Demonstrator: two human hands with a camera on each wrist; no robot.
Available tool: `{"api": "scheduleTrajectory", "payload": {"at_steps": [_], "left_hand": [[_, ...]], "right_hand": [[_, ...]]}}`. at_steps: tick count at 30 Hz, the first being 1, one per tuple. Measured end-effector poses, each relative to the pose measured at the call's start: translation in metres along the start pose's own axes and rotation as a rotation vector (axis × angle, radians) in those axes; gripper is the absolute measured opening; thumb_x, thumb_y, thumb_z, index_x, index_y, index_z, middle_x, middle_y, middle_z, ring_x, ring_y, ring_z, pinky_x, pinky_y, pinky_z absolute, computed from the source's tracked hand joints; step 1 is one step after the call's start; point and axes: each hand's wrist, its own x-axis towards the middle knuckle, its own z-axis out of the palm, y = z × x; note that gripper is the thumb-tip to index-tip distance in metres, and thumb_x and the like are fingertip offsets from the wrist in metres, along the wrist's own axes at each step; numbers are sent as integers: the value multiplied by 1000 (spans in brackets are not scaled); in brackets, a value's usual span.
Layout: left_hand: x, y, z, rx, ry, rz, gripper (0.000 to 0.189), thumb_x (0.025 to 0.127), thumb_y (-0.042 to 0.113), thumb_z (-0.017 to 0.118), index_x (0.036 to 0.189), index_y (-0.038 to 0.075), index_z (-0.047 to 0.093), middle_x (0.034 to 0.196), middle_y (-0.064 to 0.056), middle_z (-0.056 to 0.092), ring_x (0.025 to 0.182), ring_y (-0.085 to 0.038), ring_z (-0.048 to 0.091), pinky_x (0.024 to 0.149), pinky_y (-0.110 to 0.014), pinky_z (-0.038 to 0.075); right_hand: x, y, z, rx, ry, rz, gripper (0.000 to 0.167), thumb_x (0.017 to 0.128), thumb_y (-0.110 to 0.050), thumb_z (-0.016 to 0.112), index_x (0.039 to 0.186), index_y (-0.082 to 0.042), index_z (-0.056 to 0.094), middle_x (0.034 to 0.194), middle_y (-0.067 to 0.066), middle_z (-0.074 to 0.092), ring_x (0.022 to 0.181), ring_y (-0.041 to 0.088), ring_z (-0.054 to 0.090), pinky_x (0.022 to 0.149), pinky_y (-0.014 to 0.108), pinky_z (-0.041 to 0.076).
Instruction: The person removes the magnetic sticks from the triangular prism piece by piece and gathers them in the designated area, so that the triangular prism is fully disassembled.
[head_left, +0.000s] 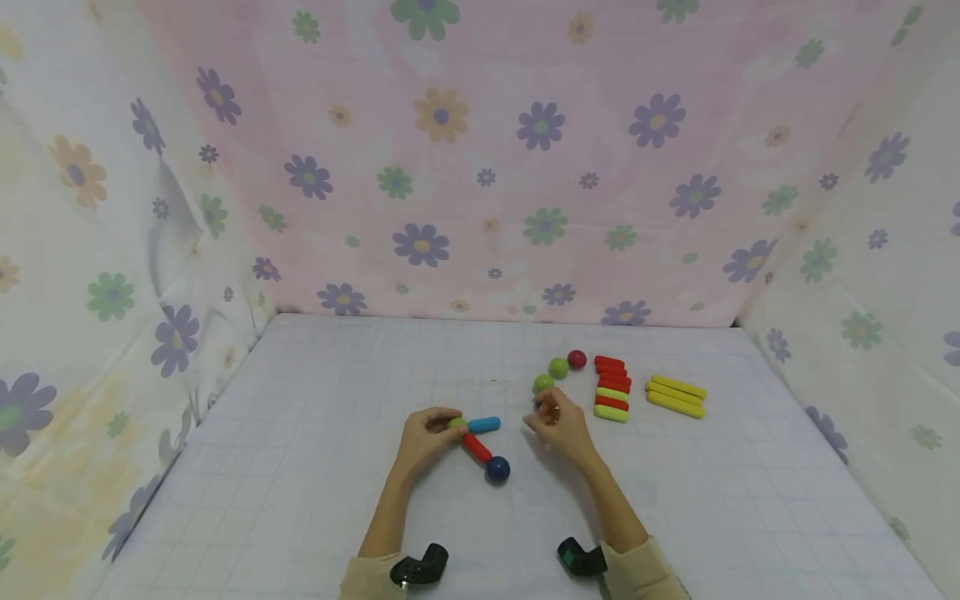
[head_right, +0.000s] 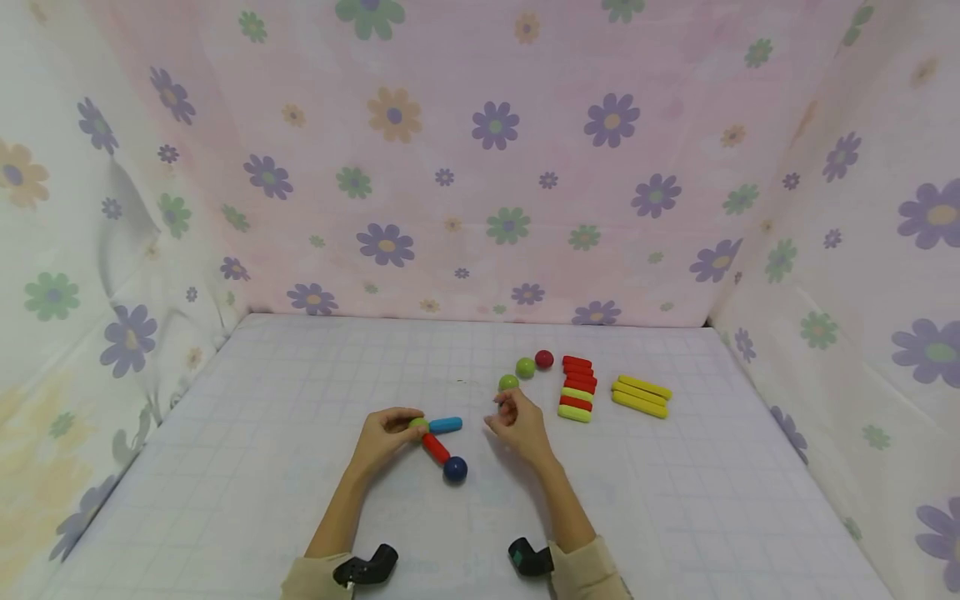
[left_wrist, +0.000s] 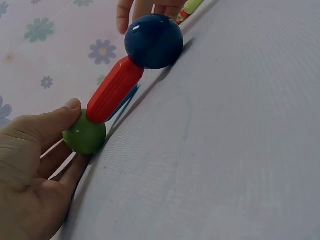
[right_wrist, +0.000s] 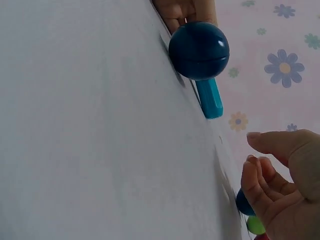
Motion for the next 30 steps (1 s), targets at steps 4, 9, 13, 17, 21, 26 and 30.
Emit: {"api": "scheduleTrajectory", "payload": {"at_steps": [4, 9, 13, 17, 21, 26, 30], "left_hand": [[4, -11, 2, 13, -1, 18, 26, 78, 12, 76, 99, -3, 70, 99, -15, 70, 91, -23, 67, 84, -30, 52], [6, -13, 4, 7, -19, 34, 27, 79, 15, 76, 99, -3, 70, 100, -15, 70, 90, -23, 67, 82, -28, 52], [5, -11, 5, 12, -22, 43, 26, 80, 12, 74, 100, -3, 70, 102, -16, 69, 94, -26, 66, 85, -32, 52], [5, -9, 6, 25, -13, 49, 25, 81, 11, 73, 102, -2, 69, 104, -15, 68, 98, -27, 65, 88, -34, 51], [5, -10, 7, 19, -8, 63, 25, 82, 11, 72, 103, -3, 68, 105, -16, 68, 100, -28, 64, 90, -35, 50], [5, -13, 8, 19, -22, 79, 27, 83, 10, 70, 105, -5, 67, 107, -17, 67, 103, -30, 63, 92, -37, 49], [5, -15, 8, 31, -38, 78, 28, 84, 10, 69, 108, -4, 66, 110, -17, 66, 107, -30, 61, 94, -37, 47]], "right_hand": [[2, -6, 10, 7, -131, -57, 37, 81, -9, 72, 114, 1, 58, 98, 14, 62, 73, 18, 59, 60, 19, 50], [5, -7, 21, 40, -254, -131, 43, 84, -10, 70, 121, 5, 55, 111, 24, 60, 64, 14, 61, 55, 21, 52], [8, -8, 27, 77, -317, -128, 41, 83, -8, 70, 118, 7, 56, 105, 25, 63, 66, 14, 62, 54, 21, 52], [10, -7, 30, 69, -318, -116, 38, 81, -6, 72, 113, 7, 59, 99, 23, 66, 71, 18, 64, 56, 23, 53], [11, -7, 31, 10, -282, -134, 30, 79, -8, 74, 104, 5, 63, 94, 18, 67, 76, 19, 64, 65, 22, 53], [11, -8, 33, -22, -275, -150, 25, 80, -11, 74, 98, 3, 65, 92, 12, 67, 80, 20, 62, 72, 21, 51], [10, -7, 34, -30, -268, -153, 24, 81, -13, 74, 97, 2, 65, 92, 11, 67, 80, 19, 62, 72, 23, 53]]}}
